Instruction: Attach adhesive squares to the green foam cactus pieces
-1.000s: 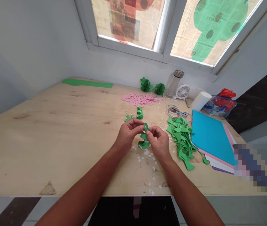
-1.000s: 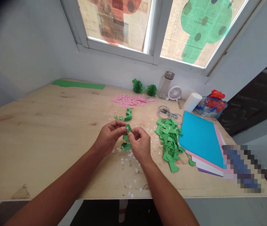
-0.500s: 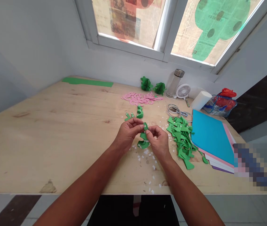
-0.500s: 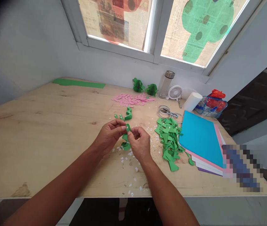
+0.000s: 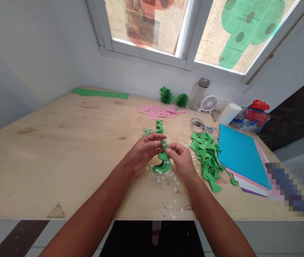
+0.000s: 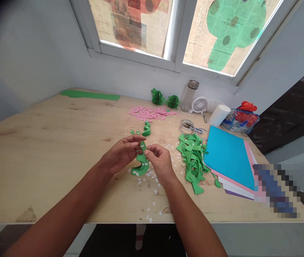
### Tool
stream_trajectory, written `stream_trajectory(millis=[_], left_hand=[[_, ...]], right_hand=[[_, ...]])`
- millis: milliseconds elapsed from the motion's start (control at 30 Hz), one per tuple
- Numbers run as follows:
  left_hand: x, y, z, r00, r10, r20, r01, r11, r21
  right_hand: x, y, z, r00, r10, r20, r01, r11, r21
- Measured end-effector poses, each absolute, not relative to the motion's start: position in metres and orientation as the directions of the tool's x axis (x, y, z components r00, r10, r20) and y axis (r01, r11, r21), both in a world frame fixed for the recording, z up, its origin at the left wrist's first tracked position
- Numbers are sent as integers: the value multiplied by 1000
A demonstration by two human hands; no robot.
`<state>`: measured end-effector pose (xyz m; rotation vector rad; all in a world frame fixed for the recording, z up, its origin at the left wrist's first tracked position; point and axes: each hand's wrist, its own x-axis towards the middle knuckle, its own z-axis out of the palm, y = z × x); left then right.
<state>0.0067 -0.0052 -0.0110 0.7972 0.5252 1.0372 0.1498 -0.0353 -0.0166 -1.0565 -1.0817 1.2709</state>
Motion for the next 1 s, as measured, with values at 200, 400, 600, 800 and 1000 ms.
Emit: stream_trajectory(millis=[200,400,600,800,1000], left_hand=[[2,-6,-9,480,877,17,-509,263,820],[0,-7,-11,496,868,18,-467,249,848],[1,-8,-11,496,868,29,-475,244,845],[0,-8,-11,503,864,28,-470,246,848],[1,-8,-10,502,864,31,-472,244,847]], right_hand=[[152,-38,-13,-120,992,-25,-243,-54,-968],[152,-38,-16,-178,983,-32,-290,-83,-953],[152,-38,-17,-178,984,-27,-257,-73,-964],[151,-38,-17,-179,983,-24,-281,-74,-957],[150,-37,-17,-122,992,-22,-258,-53,-965]])
